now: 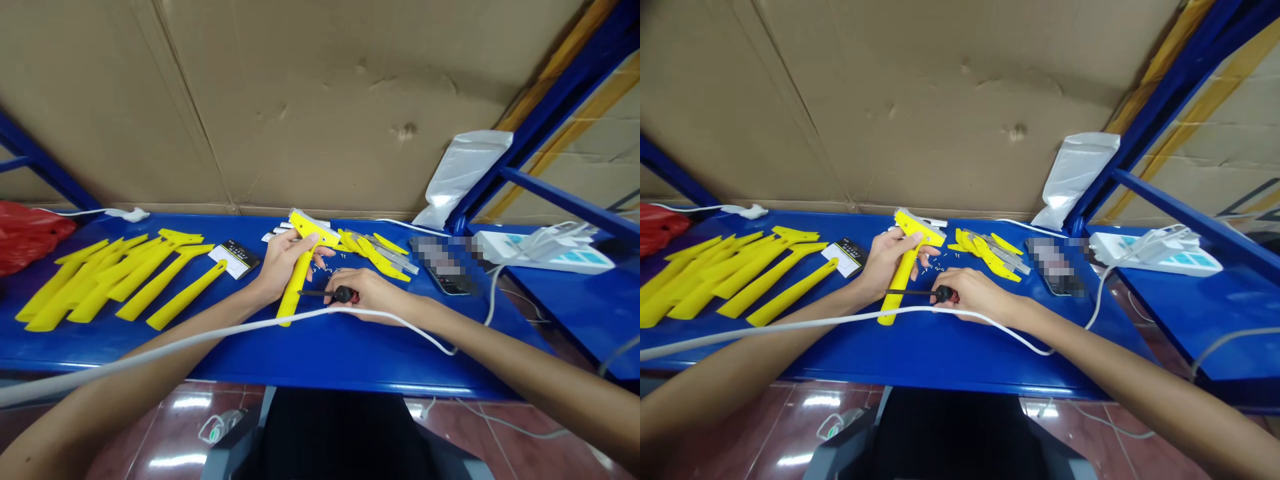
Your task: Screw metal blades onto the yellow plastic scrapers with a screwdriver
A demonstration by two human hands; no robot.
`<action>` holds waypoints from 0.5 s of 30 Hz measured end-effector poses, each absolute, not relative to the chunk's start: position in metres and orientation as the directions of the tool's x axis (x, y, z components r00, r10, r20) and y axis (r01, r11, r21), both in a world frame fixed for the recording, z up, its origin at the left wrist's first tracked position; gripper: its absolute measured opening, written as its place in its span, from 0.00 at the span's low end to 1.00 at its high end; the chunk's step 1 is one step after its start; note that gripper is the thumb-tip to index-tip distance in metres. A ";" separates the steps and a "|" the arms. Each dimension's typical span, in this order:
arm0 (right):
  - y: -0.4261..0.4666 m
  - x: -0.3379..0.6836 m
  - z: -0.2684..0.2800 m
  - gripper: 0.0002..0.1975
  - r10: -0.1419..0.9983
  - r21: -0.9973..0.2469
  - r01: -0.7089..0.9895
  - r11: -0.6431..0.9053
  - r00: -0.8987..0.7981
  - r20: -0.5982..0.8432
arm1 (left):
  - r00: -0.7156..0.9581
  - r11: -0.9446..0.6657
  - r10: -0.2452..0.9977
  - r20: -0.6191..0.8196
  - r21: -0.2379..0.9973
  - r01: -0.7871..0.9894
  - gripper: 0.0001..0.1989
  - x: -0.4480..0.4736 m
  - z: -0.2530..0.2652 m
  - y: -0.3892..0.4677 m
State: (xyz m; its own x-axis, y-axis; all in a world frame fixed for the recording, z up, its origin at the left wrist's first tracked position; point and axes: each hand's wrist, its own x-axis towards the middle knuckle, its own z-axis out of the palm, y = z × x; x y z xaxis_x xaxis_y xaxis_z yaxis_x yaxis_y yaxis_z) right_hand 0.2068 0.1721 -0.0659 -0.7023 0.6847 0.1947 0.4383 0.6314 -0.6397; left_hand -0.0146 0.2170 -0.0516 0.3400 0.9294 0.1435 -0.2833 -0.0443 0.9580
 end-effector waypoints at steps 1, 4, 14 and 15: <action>0.172 0.206 -0.066 0.14 0.688 -0.638 0.441 0.631 -0.698 0.198 | 0.343 -0.042 0.929 0.139 0.960 -0.276 0.20 -0.014 -0.052 0.216; 0.171 0.203 -0.065 0.14 0.705 -0.647 0.456 0.611 -0.686 0.182 | 0.361 -0.035 0.923 0.131 0.965 -0.259 0.21 -0.013 -0.054 0.215; 0.168 0.212 -0.068 0.08 0.679 -0.536 0.503 0.678 -0.707 0.196 | 0.409 0.000 0.907 0.098 0.973 -0.233 0.19 -0.012 -0.060 0.215; 0.168 0.214 -0.068 0.08 0.678 -0.534 0.500 0.682 -0.706 0.205 | 0.416 0.021 0.906 0.076 0.975 -0.223 0.19 -0.012 -0.060 0.215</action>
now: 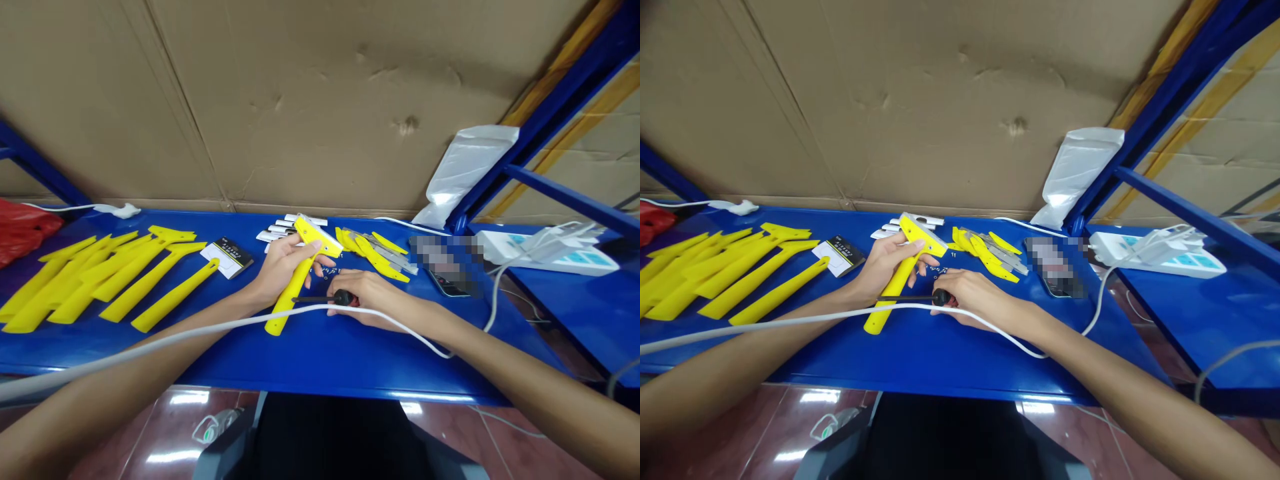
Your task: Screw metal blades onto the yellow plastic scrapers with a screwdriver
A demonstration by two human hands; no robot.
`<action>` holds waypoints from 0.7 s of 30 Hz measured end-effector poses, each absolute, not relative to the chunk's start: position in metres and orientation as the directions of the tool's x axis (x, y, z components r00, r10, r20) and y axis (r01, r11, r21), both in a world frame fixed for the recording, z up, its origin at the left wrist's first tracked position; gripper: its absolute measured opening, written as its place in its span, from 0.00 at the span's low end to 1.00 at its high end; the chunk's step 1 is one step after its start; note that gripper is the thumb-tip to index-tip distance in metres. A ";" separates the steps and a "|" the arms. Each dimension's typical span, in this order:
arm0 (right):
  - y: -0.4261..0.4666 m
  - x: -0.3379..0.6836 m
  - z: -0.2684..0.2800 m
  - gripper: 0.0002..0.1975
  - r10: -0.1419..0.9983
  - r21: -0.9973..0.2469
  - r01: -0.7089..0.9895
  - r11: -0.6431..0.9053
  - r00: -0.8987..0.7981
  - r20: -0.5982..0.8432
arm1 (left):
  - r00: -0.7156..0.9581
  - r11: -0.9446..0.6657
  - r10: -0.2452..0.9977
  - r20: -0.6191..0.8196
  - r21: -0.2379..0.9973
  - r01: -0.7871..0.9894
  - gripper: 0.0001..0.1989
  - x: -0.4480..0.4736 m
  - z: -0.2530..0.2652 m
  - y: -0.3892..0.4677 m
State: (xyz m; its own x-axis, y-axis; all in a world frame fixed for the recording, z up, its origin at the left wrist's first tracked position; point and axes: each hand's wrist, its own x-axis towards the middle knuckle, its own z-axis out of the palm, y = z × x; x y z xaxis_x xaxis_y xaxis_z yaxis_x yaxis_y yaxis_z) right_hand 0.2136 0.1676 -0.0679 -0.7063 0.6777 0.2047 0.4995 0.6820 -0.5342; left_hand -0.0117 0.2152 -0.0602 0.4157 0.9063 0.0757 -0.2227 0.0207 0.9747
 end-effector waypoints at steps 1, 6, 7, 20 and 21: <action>0.167 0.216 -0.068 0.09 0.678 -0.538 0.495 0.682 -0.704 0.212 | 0.426 0.050 0.904 0.044 0.977 -0.207 0.19 -0.011 -0.061 0.216; 0.163 0.225 -0.060 0.11 0.734 -0.654 0.446 0.612 -0.628 0.258 | 0.508 0.249 0.842 -0.181 0.966 -0.068 0.16 -0.010 -0.065 0.218; 0.162 0.225 -0.057 0.13 0.770 -0.689 0.444 0.573 -0.579 0.268 | 0.525 0.265 0.827 -0.199 0.963 -0.052 0.15 -0.010 -0.066 0.219; 0.168 0.218 -0.055 0.32 0.956 -0.910 0.304 0.284 -0.161 0.244 | 0.796 0.371 0.508 -0.330 0.917 0.143 0.20 -0.007 -0.056 0.196; 0.167 0.217 -0.056 0.32 0.959 -0.913 0.303 0.272 -0.167 0.230 | 0.799 0.373 0.501 -0.332 0.916 0.147 0.20 -0.006 -0.057 0.195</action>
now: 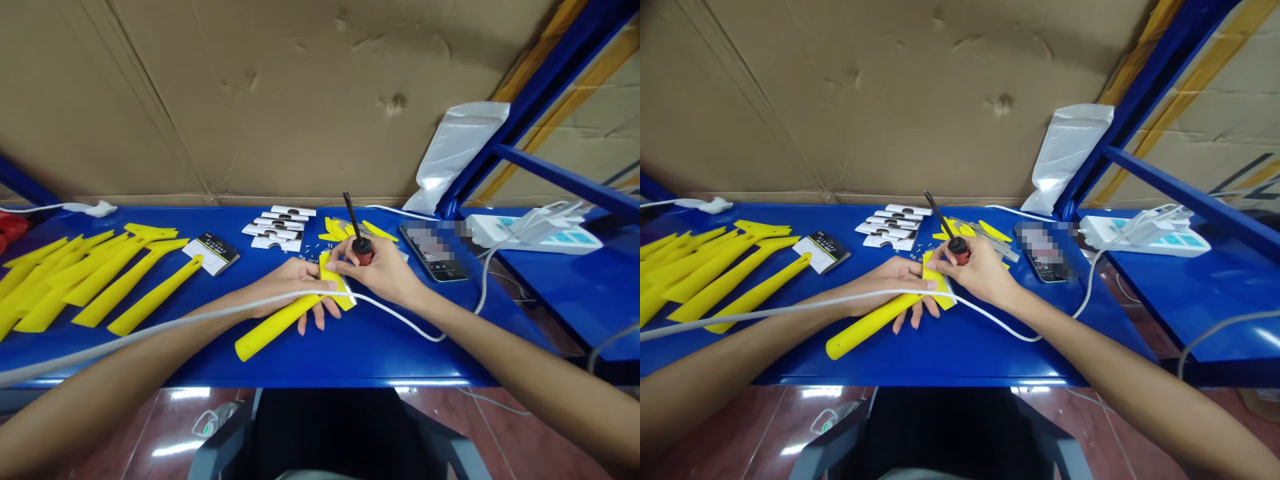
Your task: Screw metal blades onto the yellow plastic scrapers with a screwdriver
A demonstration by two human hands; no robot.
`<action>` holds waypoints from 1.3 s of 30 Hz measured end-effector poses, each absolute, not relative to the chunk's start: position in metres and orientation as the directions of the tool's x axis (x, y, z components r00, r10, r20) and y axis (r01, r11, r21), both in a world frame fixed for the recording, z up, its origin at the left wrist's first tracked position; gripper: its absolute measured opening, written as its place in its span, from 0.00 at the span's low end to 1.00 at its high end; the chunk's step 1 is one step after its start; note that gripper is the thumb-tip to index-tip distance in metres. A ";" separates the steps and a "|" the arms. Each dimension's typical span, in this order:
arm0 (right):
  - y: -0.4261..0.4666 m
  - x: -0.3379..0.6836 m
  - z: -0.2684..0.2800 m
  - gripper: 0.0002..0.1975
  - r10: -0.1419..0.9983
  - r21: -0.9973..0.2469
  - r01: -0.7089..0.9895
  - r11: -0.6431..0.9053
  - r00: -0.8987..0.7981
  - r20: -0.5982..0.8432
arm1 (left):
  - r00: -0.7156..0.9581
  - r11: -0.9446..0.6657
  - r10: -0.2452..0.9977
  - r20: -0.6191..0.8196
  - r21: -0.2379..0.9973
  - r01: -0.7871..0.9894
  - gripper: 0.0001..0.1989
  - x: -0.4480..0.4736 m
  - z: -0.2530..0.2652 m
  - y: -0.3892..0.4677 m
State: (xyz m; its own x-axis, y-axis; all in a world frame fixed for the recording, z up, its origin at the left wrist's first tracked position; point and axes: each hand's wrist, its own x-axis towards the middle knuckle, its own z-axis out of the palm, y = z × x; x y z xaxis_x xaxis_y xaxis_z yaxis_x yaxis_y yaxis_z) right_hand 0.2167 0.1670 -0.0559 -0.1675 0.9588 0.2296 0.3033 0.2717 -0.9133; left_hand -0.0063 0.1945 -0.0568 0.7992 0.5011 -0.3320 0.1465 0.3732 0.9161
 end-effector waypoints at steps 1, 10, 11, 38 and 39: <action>0.166 0.216 -0.056 0.32 0.960 -0.917 0.298 0.263 -0.173 0.220 | 0.800 0.370 0.500 -0.330 0.917 0.147 0.20 -0.006 -0.057 0.193; 0.166 0.215 -0.058 0.34 0.963 -0.922 0.281 0.265 -0.125 0.239 | 0.800 0.305 0.522 -0.296 0.941 0.149 0.22 -0.005 -0.055 0.189; 0.166 0.215 -0.058 0.34 0.963 -0.921 0.285 0.266 -0.121 0.240 | 0.796 0.298 0.526 -0.301 0.941 0.159 0.22 -0.004 -0.054 0.188; 0.165 0.216 -0.054 0.34 0.997 -1.000 0.018 0.022 -0.073 0.020 | 0.730 0.039 0.650 -0.209 0.969 0.242 0.26 -0.011 -0.049 0.196; 0.165 0.216 -0.055 0.34 0.998 -1.000 0.007 0.023 -0.059 0.023 | 0.698 -0.026 0.699 -0.152 0.971 0.238 0.29 -0.011 -0.049 0.196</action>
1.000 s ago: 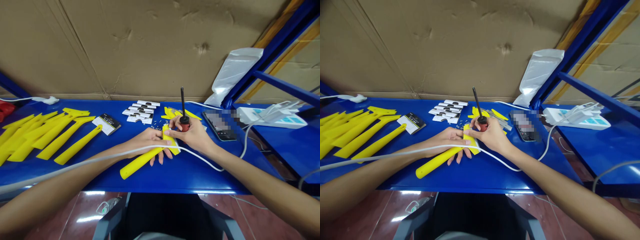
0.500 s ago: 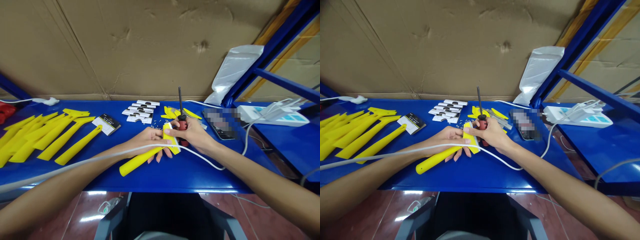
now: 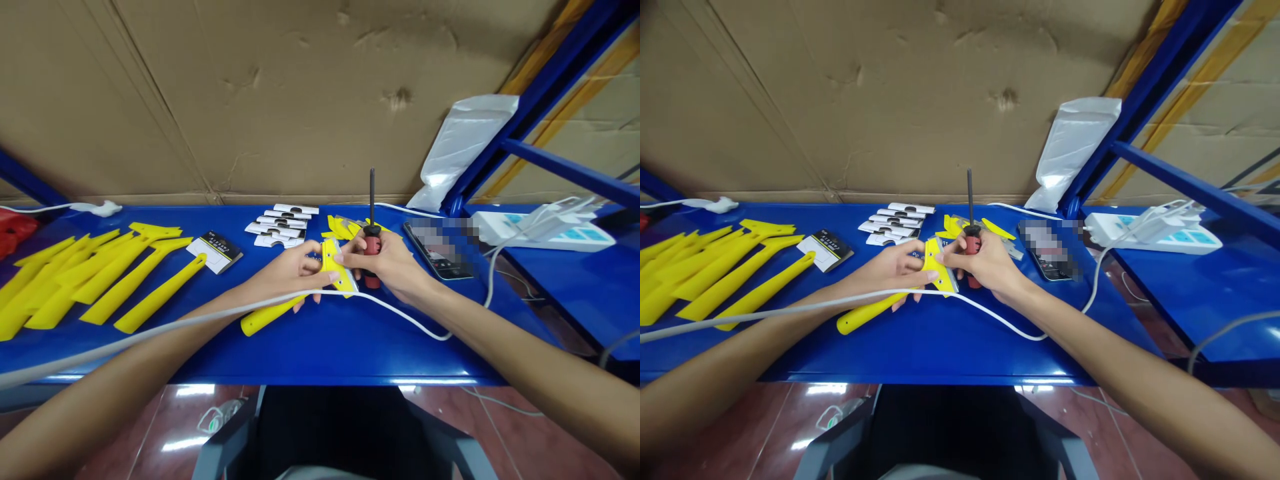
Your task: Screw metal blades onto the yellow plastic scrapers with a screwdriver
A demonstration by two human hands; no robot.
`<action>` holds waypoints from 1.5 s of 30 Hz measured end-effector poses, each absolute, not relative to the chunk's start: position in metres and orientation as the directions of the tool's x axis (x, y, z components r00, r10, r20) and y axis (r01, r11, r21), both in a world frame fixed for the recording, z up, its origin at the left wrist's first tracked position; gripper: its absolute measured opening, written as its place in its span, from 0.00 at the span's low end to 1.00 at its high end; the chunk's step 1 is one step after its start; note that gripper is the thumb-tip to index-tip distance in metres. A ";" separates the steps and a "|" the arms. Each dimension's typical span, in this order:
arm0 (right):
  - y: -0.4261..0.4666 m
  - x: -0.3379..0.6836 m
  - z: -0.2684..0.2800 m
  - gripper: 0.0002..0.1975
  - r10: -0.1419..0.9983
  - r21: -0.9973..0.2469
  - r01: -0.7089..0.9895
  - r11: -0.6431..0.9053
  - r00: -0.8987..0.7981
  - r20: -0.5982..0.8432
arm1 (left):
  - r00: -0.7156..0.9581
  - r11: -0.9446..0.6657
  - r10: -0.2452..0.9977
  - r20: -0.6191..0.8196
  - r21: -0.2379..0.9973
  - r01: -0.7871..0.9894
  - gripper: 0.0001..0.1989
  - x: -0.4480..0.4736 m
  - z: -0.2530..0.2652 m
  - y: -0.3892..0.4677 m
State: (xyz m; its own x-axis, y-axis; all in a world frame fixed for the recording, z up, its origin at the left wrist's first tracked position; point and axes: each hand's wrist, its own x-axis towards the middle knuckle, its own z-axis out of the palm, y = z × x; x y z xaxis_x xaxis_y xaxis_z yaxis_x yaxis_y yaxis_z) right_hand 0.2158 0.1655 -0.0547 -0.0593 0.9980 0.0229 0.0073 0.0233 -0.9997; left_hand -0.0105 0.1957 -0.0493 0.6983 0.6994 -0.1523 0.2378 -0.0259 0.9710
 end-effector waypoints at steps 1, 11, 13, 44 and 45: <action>0.167 0.216 -0.056 0.34 0.999 -1.000 -0.001 0.024 -0.044 0.024 | 0.655 -0.118 0.753 -0.069 0.964 0.237 0.33 -0.011 -0.050 0.195; 0.175 0.224 -0.058 0.32 1.000 -0.999 -0.031 0.008 -0.001 0.008 | 0.821 -0.878 0.471 0.323 0.258 0.403 0.25 -0.023 -0.045 0.187; 0.175 0.224 -0.059 0.32 1.000 -0.999 -0.034 0.007 -0.004 0.008 | 0.843 -0.888 0.456 0.286 0.214 0.408 0.26 -0.023 -0.045 0.186; 0.188 0.247 -0.059 0.07 0.918 -0.589 0.706 0.392 -0.343 0.199 | 0.481 0.165 0.870 0.106 0.858 -0.486 0.33 -0.033 -0.018 0.231; 0.189 0.248 -0.059 0.08 0.919 -0.571 0.724 0.388 -0.351 0.179 | 0.484 0.172 0.868 0.109 0.848 -0.501 0.34 -0.033 -0.018 0.231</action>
